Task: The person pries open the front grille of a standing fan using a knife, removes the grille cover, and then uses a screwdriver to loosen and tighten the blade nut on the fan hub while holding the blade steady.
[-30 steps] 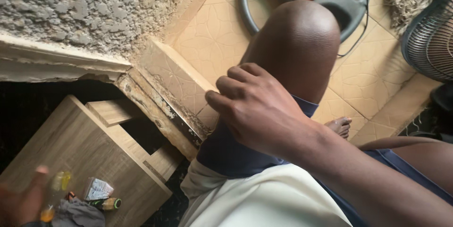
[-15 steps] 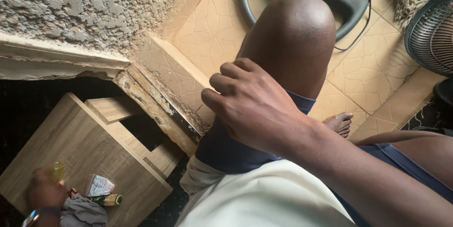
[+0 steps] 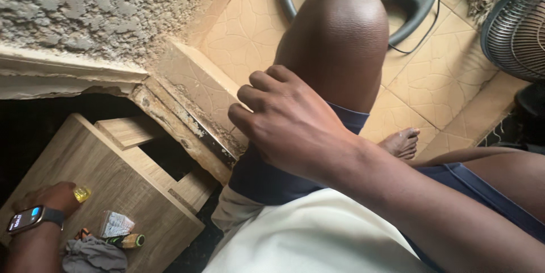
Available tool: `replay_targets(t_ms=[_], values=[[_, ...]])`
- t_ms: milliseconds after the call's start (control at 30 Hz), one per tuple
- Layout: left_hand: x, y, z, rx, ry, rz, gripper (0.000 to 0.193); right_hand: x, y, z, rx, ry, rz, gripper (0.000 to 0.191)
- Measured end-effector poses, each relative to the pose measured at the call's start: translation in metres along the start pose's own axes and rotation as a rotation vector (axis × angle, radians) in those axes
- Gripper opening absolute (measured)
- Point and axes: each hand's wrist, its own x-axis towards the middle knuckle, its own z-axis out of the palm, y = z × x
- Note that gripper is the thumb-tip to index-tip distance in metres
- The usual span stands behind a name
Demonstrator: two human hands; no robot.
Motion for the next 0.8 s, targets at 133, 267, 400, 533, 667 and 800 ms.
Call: replay_targets(t_ms=[133,267,400,533,667,800], values=[[-0.006,0.007,-0.004,0.116,0.132,0.006,0.051,-0.001,0.001,-0.002,0.002,-0.008,0.012,0.014],[-0.027,0.026,0.022,0.163,0.155,0.36,0.055,-0.002,0.002,-0.002,0.014,-0.017,0.019,0.014],[-0.079,0.076,0.099,0.034,0.048,0.429,0.049,-0.003,0.003,0.001,0.026,0.047,0.006,0.009],[-0.087,0.103,0.151,0.186,0.191,0.286,0.027,-0.009,0.007,0.003,0.085,0.041,0.002,0.011],[-0.083,0.091,0.156,0.048,0.529,0.412,0.04,-0.008,0.007,0.005,0.084,0.04,-0.012,0.012],[-0.079,0.086,0.148,0.094,0.355,0.408,0.04,-0.009,0.006,0.005,0.058,0.063,-0.018,0.013]])
